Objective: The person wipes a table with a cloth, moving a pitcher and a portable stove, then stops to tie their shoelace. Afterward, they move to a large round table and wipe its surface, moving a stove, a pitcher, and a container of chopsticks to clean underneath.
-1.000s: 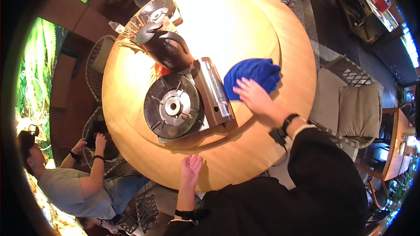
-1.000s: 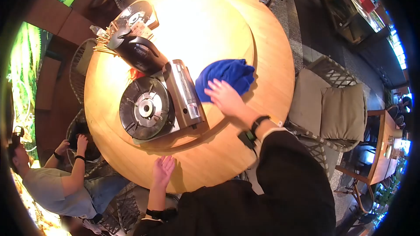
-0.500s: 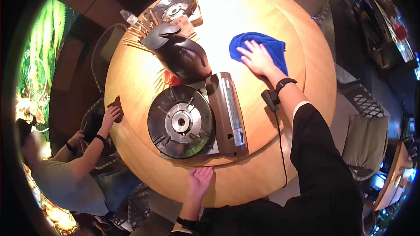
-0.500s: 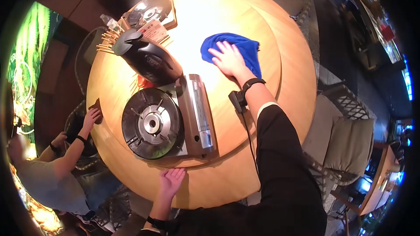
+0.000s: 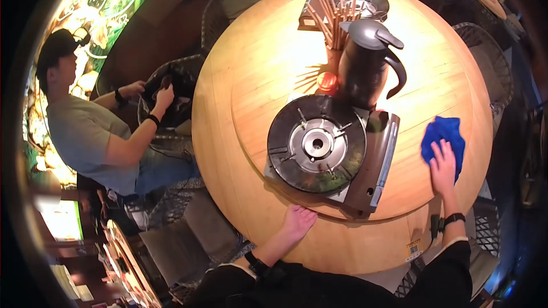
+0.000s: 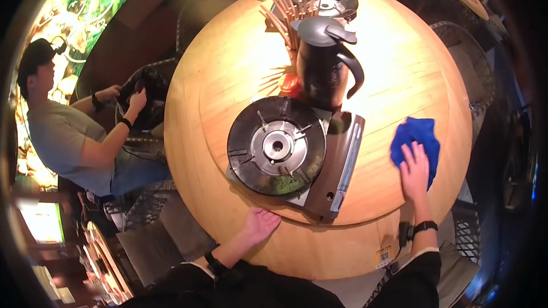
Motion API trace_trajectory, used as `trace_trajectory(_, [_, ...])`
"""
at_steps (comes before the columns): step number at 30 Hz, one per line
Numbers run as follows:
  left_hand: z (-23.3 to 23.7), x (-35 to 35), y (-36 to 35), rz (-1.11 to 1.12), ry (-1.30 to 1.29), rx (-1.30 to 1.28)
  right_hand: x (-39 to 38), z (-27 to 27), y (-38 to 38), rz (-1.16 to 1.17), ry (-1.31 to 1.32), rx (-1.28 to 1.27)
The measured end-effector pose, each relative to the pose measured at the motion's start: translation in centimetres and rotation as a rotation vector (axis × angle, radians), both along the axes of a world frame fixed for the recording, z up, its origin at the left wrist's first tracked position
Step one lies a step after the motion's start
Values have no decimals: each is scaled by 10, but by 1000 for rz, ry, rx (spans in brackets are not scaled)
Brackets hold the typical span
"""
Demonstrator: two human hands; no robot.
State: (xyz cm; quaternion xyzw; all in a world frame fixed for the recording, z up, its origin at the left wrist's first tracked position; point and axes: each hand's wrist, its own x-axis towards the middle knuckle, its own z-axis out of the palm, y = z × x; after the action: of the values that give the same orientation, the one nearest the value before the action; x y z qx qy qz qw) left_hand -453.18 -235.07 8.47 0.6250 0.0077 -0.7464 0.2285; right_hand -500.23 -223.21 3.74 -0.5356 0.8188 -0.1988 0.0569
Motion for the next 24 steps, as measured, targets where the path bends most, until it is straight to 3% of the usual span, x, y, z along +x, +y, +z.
trace_trajectory(4, [-12, 0, 1, -15, 3, 16, 16, -9, -12, -252, 26, 57])
trace_trajectory(6, [-27, 12, -1, 121, 31, 29, 44, -2, -1, -220, -7, 34])
trace_trajectory(13, [-12, 36, -55, 68, 5, 116, 163, 14, 39, -222, -61, 94])
trace_trajectory(16, [-28, 69, -96, 15, 79, 142, 211, 21, 46, -148, -104, 70])
trace_trajectory(18, [-16, 74, -128, 17, 61, 131, 242, 31, 41, -44, -151, 50])
trace_trajectory(24, [-27, 142, -234, -219, 34, -147, 251, 42, 20, 293, -287, -119])
